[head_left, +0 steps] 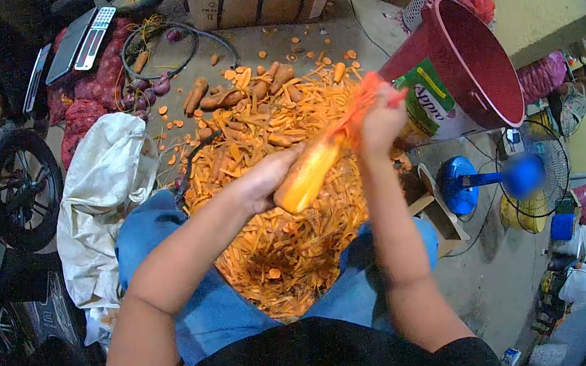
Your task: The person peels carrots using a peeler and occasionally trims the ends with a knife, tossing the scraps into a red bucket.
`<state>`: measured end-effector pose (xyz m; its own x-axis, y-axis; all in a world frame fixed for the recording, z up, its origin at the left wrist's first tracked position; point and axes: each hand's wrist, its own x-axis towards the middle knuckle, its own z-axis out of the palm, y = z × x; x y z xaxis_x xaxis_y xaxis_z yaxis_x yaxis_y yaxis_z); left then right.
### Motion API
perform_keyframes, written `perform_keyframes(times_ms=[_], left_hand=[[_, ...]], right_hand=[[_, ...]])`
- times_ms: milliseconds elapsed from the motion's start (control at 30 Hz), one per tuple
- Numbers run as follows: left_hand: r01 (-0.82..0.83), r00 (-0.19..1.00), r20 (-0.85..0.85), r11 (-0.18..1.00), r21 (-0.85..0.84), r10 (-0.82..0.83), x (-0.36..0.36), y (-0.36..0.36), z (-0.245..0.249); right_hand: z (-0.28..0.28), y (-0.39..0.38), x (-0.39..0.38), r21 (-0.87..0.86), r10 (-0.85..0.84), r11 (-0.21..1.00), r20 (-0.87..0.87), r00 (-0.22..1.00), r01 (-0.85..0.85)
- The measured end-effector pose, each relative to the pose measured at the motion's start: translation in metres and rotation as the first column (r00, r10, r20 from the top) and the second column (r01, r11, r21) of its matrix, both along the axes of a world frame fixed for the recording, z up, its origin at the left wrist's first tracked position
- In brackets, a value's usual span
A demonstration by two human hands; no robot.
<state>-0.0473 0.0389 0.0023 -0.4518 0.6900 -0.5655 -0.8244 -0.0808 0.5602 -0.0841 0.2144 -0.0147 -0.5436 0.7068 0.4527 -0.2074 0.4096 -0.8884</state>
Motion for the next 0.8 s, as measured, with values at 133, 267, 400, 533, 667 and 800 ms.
perform_keyframes(times_ms=[133, 267, 400, 533, 667, 800], left_hand=[[0.078, 0.995, 0.050, 0.994, 0.076, -0.081, 0.006, -0.002, 0.016], [-0.156, 0.979, 0.143, 0.986, 0.061, 0.146, -0.007, 0.000, -0.003], [-0.259, 0.959, 0.123, 0.966, 0.013, 0.256, -0.011, 0.005, -0.004], [-0.035, 0.998, 0.052, 0.999, 0.006, 0.034, -0.006, 0.002, -0.006], [-0.005, 0.998, 0.069, 1.000, 0.021, 0.004, 0.000, 0.002, 0.006], [-0.069, 0.986, 0.160, 0.991, 0.113, 0.051, -0.003, 0.001, -0.008]], right_hand=[[0.005, 0.042, 0.000, -0.280, -0.124, 0.952, 0.016, 0.992, 0.124], [0.028, -0.013, 0.018, -0.304, 0.268, 0.903, -0.149, 0.952, -0.302], [0.033, -0.072, 0.053, -0.071, 0.364, 0.931, 0.234, 0.901, -0.358], [0.027, -0.047, 0.026, -0.041, 0.250, 0.968, 0.033, 0.968, -0.248], [0.000, 0.019, -0.001, -0.130, -0.071, 0.988, 0.110, 0.991, 0.085], [-0.005, 0.035, -0.002, -0.380, -0.049, 0.920, 0.129, 0.990, 0.095]])
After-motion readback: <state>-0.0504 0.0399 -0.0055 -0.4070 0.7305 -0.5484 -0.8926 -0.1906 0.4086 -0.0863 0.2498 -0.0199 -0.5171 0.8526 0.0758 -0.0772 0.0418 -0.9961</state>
